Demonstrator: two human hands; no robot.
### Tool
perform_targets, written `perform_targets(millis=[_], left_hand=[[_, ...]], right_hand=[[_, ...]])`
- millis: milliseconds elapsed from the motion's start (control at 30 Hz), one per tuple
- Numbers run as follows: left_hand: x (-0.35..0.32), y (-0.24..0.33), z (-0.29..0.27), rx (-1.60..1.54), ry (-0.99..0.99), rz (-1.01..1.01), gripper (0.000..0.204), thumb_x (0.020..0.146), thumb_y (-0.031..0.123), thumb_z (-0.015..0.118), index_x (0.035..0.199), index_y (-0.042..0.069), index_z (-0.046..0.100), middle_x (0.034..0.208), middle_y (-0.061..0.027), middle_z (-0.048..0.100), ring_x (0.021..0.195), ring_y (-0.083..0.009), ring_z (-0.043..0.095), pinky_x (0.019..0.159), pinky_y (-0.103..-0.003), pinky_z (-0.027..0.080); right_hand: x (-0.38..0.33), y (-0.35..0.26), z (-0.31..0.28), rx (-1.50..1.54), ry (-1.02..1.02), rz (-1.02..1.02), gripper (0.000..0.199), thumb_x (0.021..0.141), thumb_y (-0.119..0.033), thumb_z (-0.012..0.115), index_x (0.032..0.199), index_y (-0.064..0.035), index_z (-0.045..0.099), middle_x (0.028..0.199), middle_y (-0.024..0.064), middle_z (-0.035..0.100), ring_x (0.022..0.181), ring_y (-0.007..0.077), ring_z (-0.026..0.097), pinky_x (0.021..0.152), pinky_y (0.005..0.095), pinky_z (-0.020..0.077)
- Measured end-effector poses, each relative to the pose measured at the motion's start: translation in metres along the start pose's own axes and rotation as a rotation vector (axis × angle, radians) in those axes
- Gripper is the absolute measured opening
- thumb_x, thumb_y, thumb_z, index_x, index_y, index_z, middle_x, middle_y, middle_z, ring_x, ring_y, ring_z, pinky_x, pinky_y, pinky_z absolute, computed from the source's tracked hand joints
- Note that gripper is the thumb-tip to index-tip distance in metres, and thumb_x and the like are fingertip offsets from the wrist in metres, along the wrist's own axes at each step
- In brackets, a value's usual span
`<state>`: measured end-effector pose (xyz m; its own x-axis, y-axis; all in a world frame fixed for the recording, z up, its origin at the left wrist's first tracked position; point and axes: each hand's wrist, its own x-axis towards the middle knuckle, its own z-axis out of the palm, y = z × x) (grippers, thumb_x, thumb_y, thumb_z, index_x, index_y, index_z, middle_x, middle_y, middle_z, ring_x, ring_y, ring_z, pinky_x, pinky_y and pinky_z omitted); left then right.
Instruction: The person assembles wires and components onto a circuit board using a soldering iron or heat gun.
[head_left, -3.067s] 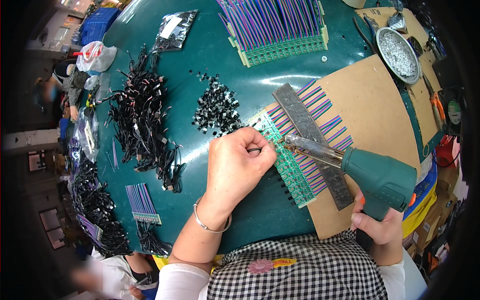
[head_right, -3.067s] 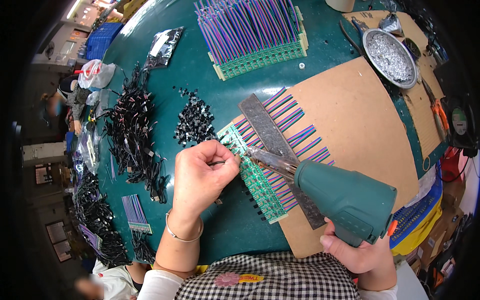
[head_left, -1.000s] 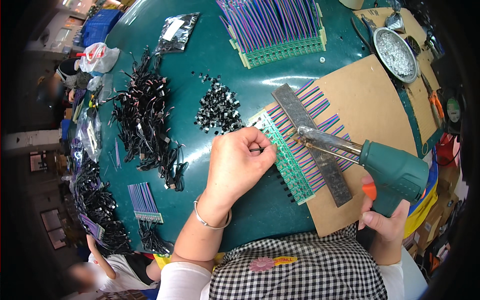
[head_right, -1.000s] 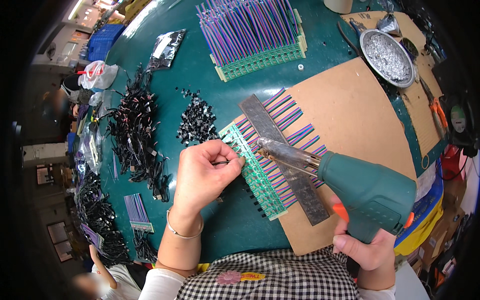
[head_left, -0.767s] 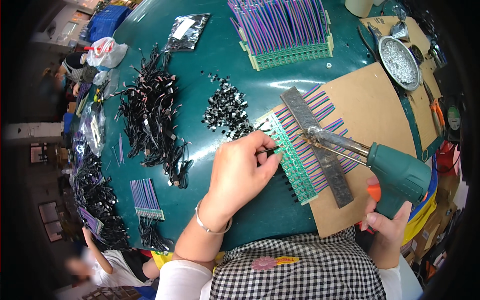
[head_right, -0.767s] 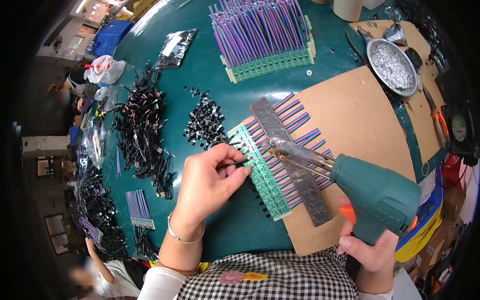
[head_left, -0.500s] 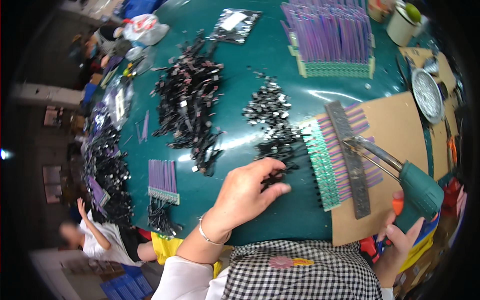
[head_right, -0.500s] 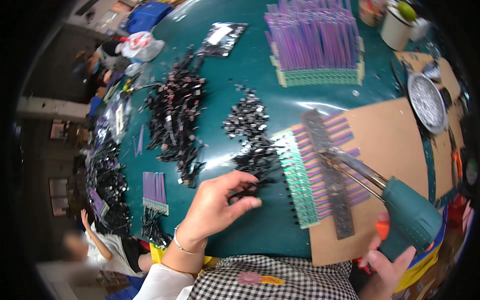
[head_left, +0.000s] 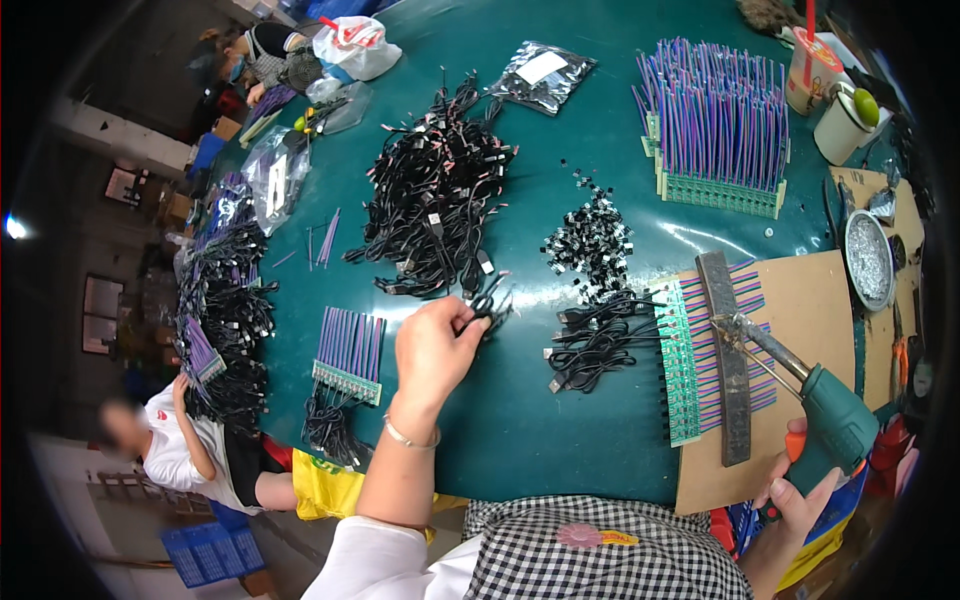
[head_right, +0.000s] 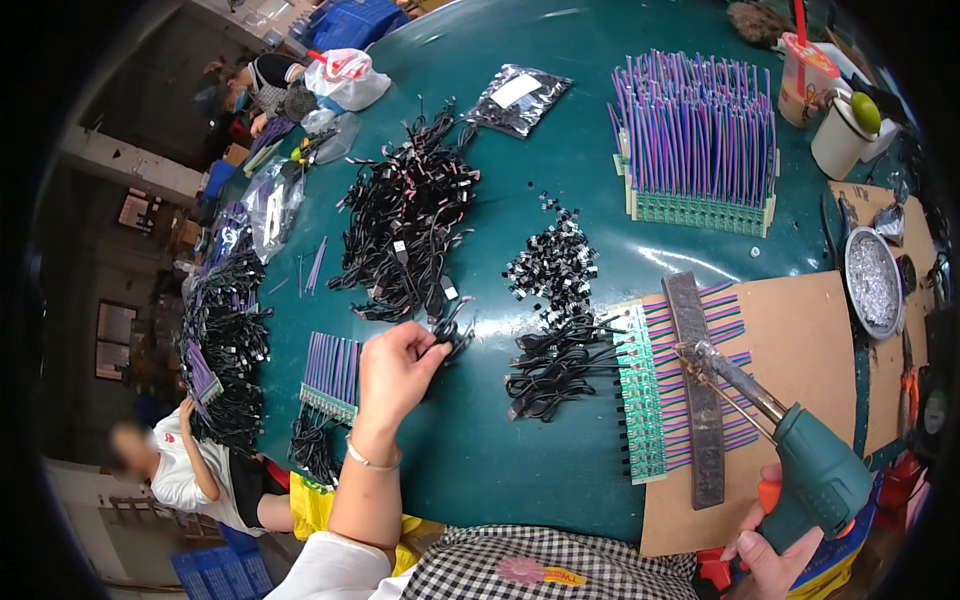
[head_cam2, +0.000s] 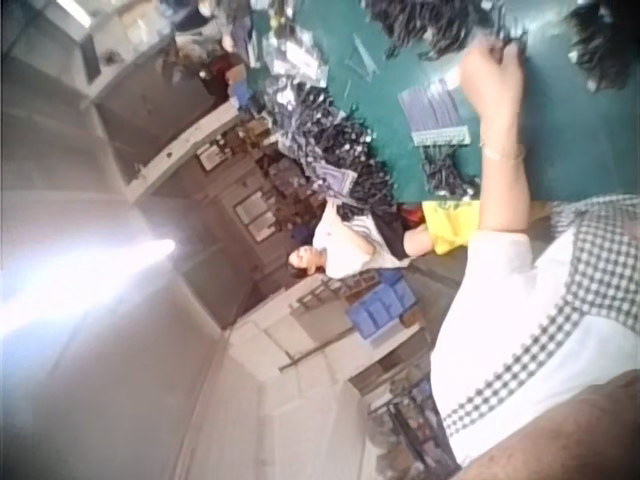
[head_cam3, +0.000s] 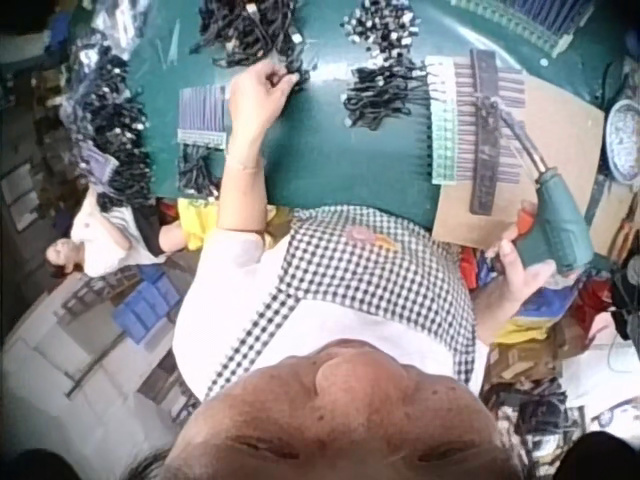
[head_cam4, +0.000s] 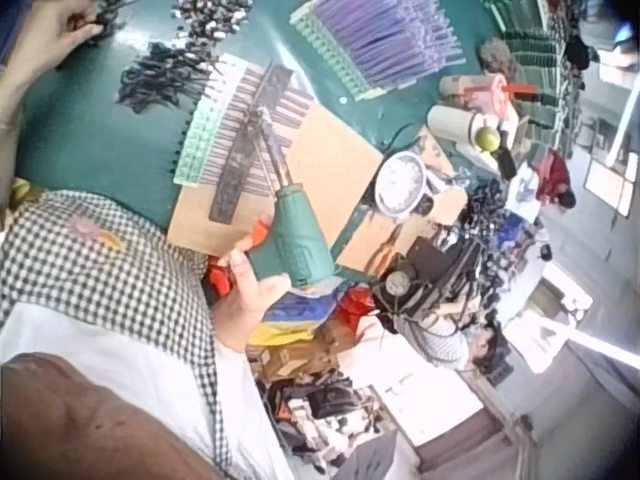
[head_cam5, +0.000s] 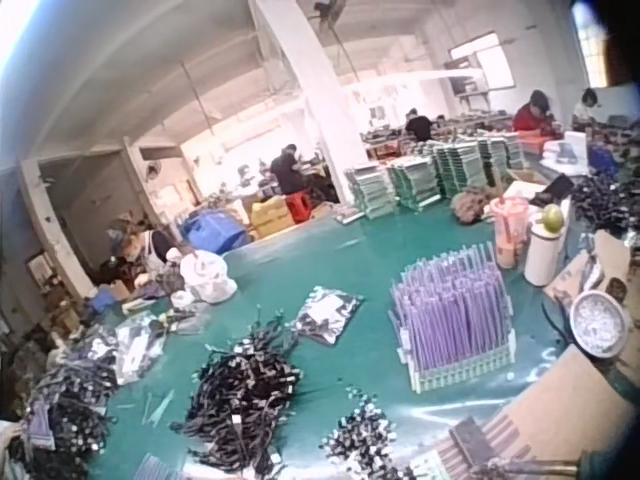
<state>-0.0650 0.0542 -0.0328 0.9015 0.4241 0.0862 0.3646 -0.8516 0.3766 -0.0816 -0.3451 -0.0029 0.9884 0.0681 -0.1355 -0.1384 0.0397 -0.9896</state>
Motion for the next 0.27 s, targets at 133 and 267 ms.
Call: perform_targets(millis=[133, 267], left_hand=[[-0.013, 0.010, -0.023, -0.388, 0.000, 0.049, 0.016, 0.069, 0.002, 0.070, 0.072, -0.001, 0.055, 0.063, -0.0050, 0.052, 0.056, -0.0109, 0.048, 0.053, -0.023, 0.040], [-0.032, 0.044, -0.037, -0.739, -0.314, 0.063, 0.014, 0.071, 0.006, 0.070, 0.073, 0.002, 0.057, 0.066, -0.0013, 0.054, 0.064, -0.0083, 0.052, 0.061, -0.021, 0.044]], right_hand=[[-0.005, -0.003, 0.002, 0.003, 0.113, 0.064, 0.074, 0.064, -0.019, 0.073, 0.116, 0.0127, 0.031, 0.110, 0.0190, 0.043, 0.047, 0.0127, 0.051, 0.033, 0.0222, 0.0430], [0.005, -0.003, 0.029, 0.074, 0.134, 0.008, 0.076, 0.064, -0.016, 0.071, 0.121, 0.0086, 0.027, 0.115, 0.0193, 0.042, 0.050, 0.0152, 0.052, 0.034, 0.0228, 0.0436]])
